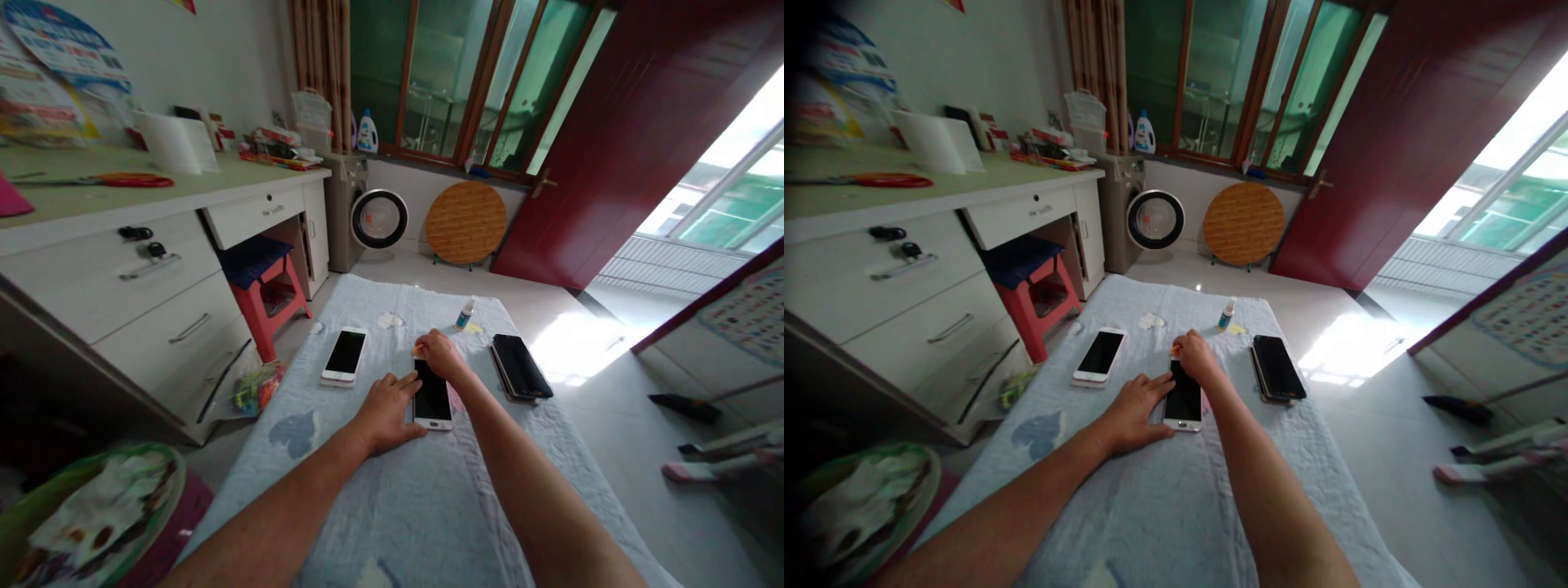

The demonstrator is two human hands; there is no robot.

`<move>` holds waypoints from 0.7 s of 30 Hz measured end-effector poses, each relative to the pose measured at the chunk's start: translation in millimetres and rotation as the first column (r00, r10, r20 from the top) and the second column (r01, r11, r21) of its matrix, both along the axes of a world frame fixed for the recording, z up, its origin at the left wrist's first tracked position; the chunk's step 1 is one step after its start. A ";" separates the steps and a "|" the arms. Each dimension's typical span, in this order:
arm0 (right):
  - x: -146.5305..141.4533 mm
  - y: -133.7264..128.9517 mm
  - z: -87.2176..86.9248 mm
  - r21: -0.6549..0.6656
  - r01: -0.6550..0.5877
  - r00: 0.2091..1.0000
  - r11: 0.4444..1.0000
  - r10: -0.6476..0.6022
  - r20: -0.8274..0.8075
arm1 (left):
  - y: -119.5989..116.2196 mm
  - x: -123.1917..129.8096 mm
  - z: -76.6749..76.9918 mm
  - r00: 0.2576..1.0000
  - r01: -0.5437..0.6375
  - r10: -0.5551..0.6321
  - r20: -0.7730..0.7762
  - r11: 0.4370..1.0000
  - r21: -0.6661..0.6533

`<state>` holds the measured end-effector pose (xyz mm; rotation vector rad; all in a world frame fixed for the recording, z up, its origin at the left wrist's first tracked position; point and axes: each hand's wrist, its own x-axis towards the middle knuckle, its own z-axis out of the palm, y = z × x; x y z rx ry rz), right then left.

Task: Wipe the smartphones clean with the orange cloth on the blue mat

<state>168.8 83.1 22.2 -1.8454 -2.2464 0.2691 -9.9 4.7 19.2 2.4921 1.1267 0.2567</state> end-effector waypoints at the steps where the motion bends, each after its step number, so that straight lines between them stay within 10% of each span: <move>1: -2.6 2.5 -0.9 -0.007 -0.004 1.000 1.000 0.005 0.009 | -0.2 0.0 0.1 1.000 0.002 -0.002 -0.002 1.000 -0.001; 21: 39.3 -15.7 2.9 -0.088 0.142 0.987 0.986 -0.134 0.088 | -3.2 3.3 -7.5 0.999 -0.023 0.021 0.032 0.997 0.071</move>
